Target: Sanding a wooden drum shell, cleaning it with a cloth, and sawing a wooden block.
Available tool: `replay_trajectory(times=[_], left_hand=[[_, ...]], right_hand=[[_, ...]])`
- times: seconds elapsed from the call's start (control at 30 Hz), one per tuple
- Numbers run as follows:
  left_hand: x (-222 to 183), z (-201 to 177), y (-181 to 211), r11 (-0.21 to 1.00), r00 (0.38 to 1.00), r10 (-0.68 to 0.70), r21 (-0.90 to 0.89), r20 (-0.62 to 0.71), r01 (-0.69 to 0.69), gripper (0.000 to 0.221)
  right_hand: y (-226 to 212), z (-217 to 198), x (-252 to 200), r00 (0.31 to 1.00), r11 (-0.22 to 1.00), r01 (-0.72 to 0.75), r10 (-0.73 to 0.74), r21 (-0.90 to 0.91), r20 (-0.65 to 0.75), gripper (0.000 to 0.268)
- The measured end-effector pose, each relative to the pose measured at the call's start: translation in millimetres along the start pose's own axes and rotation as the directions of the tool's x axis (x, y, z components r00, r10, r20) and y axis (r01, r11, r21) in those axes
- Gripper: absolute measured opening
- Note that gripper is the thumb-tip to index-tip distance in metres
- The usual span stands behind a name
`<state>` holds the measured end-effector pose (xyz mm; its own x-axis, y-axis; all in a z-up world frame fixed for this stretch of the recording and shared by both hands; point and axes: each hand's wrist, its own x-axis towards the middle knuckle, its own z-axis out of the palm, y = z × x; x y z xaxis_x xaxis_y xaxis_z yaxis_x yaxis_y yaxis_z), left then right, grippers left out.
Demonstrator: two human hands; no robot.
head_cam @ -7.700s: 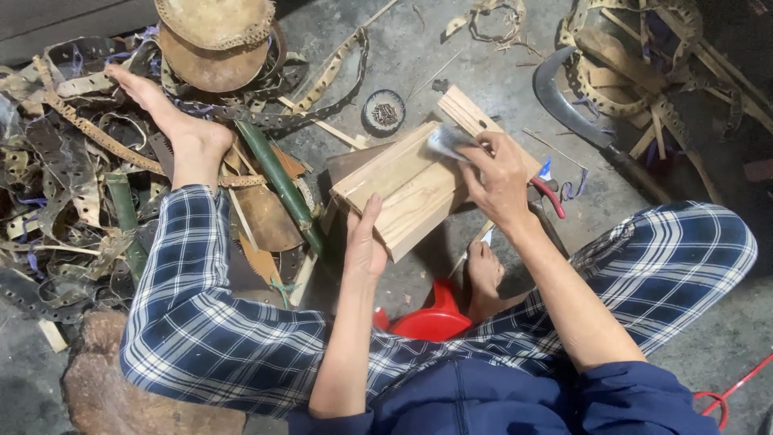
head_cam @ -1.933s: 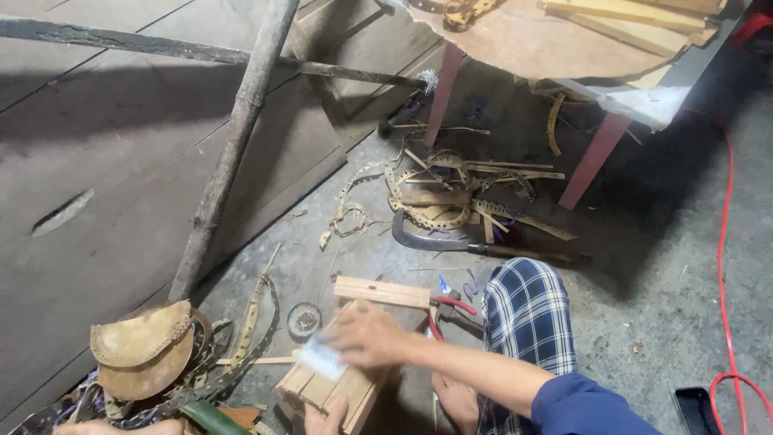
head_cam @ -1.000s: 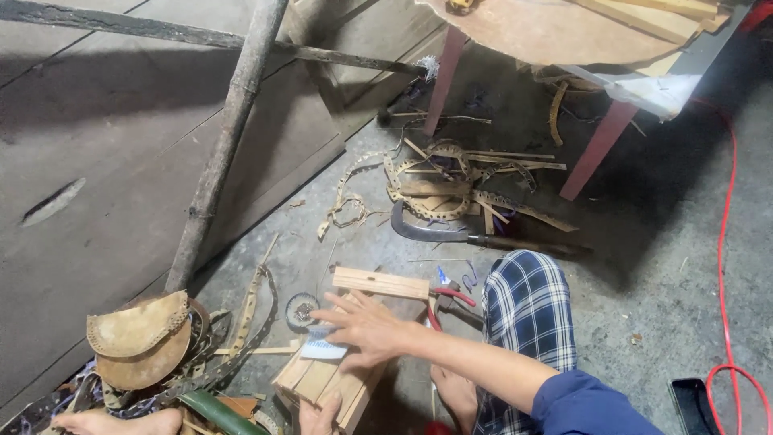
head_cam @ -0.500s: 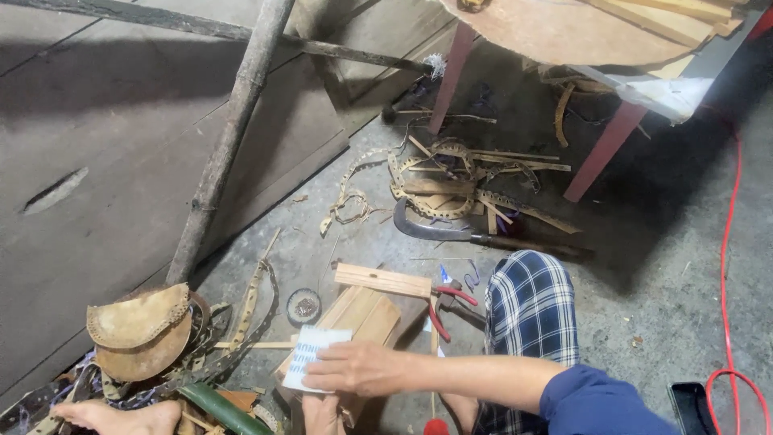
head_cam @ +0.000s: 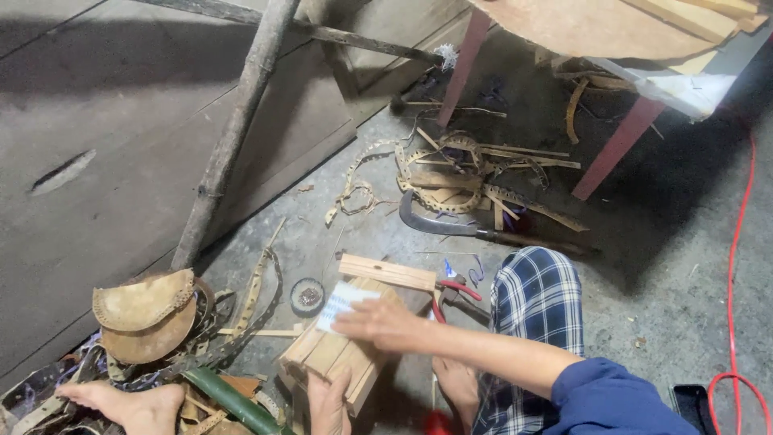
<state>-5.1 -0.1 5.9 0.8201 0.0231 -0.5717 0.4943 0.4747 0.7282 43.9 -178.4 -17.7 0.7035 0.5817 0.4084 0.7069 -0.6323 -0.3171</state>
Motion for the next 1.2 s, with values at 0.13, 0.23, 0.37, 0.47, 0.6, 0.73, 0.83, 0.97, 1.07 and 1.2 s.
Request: replay_trajectory(times=[0.13, 0.23, 0.37, 0.47, 0.6, 0.73, 0.83, 0.97, 1.07, 1.2], left_hand=[[36.7, -21.3, -40.0, 0.999, 0.999, -0.021, -0.047, 0.046, 0.023, 0.074], [38.5, -41.6, -49.1, 0.992, 0.995, -0.052, -0.107, 0.086, 0.061, 0.052], [17.7, -25.4, -38.3, 0.993, 0.993, 0.094, 0.068, 0.067, -0.098, 0.084], [27.0, -38.3, -58.7, 0.984, 0.994, 0.084, 0.154, 0.064, -0.093, 0.071], [13.9, -18.8, -16.7, 0.975, 0.994, 0.086, 0.201, 0.063, -0.097, 0.085], [23.0, -26.7, -31.9, 0.981, 0.992, 0.084, 0.168, 0.090, -0.098, 0.087], [17.7, -26.2, -27.1, 0.982, 0.990, 0.088, 0.157, 0.108, -0.104, 0.085], [19.8, -26.0, -27.4, 0.992, 0.993, 0.083, 0.086, 0.083, -0.090, 0.082], [14.9, -20.6, -14.7, 0.995, 0.992, 0.073, 0.062, 0.106, -0.080, 0.082], [17.9, -31.9, -25.8, 0.990, 0.987, 0.107, 0.084, 0.118, -0.117, 0.083]], right_hand=[[-37.9, 11.6, -2.8, 0.959, 0.941, 0.279, -0.267, 0.189, -0.091, 0.068], [-5.2, 38.3, -16.1, 0.996, 0.972, 0.086, -0.076, 0.221, -0.054, 0.046], [-23.9, 20.8, -3.4, 0.996, 0.994, 0.010, -0.001, 0.108, -0.084, 0.042], [-38.6, 29.5, -6.6, 0.996, 0.999, 0.028, -0.025, 0.034, -0.091, 0.034], [25.7, 26.8, -32.4, 0.980, 0.979, -0.197, 0.198, -0.051, 0.027, 0.040], [-23.1, 19.8, -14.7, 0.995, 0.996, -0.065, 0.060, -0.061, -0.080, 0.035], [-25.9, 28.0, -20.6, 0.998, 0.996, -0.026, 0.031, 0.091, -0.051, 0.038], [25.5, 38.4, -40.0, 0.987, 0.976, -0.162, 0.158, -0.145, -0.037, 0.035], [-16.0, 19.2, -22.3, 0.990, 0.985, -0.139, 0.137, -0.103, -0.024, 0.036], [10.5, 38.6, -31.8, 0.990, 0.982, -0.143, 0.143, -0.122, -0.004, 0.042]])
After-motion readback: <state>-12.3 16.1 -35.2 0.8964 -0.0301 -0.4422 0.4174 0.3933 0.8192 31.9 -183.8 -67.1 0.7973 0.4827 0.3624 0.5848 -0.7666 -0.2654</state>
